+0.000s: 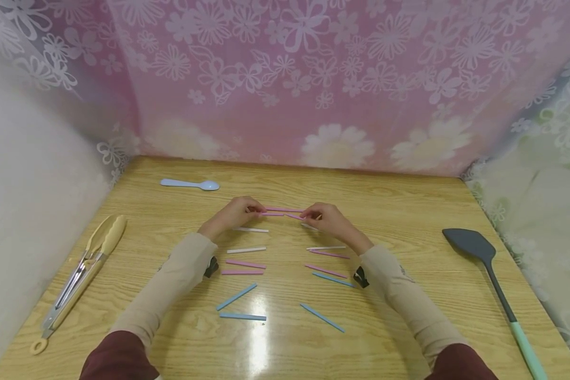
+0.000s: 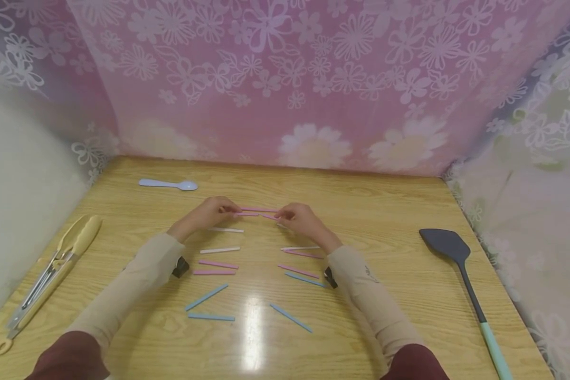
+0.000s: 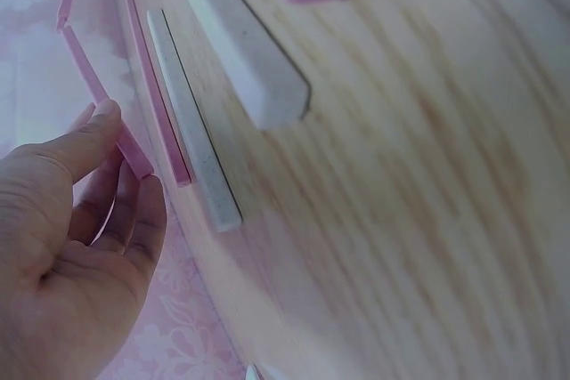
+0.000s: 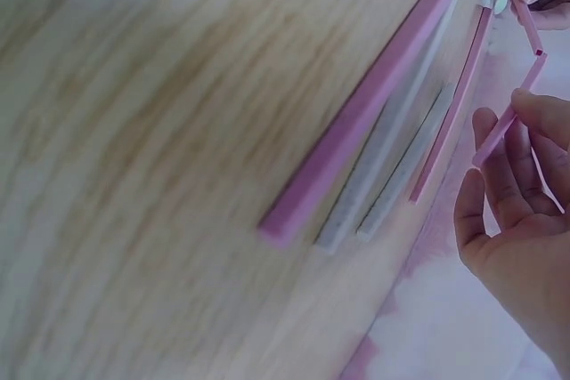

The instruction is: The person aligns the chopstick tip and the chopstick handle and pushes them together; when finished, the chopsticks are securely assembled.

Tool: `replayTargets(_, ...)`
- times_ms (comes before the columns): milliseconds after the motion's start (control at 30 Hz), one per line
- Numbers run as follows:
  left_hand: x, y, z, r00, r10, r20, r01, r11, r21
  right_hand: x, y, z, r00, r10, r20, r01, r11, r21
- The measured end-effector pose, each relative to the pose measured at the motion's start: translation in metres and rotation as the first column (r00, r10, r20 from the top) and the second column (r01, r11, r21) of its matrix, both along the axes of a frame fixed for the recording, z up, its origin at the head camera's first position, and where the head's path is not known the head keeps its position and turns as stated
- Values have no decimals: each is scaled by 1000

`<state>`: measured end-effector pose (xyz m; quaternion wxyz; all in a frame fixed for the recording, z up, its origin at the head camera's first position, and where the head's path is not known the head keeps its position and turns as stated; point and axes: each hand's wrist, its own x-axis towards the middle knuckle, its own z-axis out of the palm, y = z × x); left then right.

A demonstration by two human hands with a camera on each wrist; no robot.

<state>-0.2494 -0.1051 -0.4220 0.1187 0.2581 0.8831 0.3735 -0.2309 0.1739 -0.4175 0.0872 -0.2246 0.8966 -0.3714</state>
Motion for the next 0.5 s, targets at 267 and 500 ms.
replayTargets(267,1,1,0,999,14,29,-14,1000,4,0,0,-1,1000,7,19,-7,1000,-3)
replayTargets(500,-2,1,-4,1000,-2,20,1,1000,12,1,0,2,999,-4,43,4,1000,-11)
